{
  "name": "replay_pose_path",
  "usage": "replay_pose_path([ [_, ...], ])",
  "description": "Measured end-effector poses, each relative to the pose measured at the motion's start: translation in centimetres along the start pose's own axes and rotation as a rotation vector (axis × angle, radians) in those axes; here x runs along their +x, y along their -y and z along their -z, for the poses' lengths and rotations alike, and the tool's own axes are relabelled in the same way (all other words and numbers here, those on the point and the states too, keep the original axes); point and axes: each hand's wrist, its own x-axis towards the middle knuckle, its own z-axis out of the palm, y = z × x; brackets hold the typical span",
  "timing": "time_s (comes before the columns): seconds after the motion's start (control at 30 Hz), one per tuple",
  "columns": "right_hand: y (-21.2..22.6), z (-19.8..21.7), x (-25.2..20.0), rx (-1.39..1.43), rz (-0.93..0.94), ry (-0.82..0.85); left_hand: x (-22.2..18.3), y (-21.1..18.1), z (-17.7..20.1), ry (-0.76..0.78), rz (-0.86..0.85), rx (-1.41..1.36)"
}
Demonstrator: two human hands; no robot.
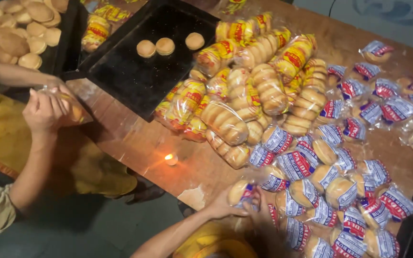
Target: The person handles packaged burger buns on a wooden table, moving them around and occasionally placing them on a black tray. Another person is also present, handling buns and a phone.
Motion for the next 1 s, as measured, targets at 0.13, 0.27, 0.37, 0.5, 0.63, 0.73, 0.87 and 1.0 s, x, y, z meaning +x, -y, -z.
replay_pose_path([
  [0.13,3.8,-3.0,-2.2,0.189,-0.289,-0.085,-3.1,1.5,5.7,0.030,0.232,0.180],
  [0.27,0.5,-0.6,-2.2,-0.269,0.081,0.112,-4.9,8.4,10.2,0.132,0.106,0.591],
  [0.37,2.9,-0.8,-2.0,-0.378,0.197,0.135,-5.5,5.0,8.8,0.086,0.167,0.303],
  [0.5,8.4,-2.2,-2.5,-0.443,-0.124,0.238,-5.6,5.4,9.1,-0.014,0.211,0.522],
  [0.63,8.2,-1.0,-2.4,-0.398,-0.189,0.276,-5.6,3.1,7.9,0.002,0.194,0.501],
  [0.73,5.7,0.4,-2.2,-0.288,-0.210,0.239,-5.8,-0.8,5.7,0.005,0.233,0.657],
  [0.87,2.4,1.7,-2.2,-0.126,-0.211,0.170,-5.2,-0.5,5.0,0.064,0.092,0.889],
  [1.0,1.0,1.9,-2.2,-0.183,-0.164,0.131,-4.6,1.9,4.8,0.051,0.055,1.033],
])
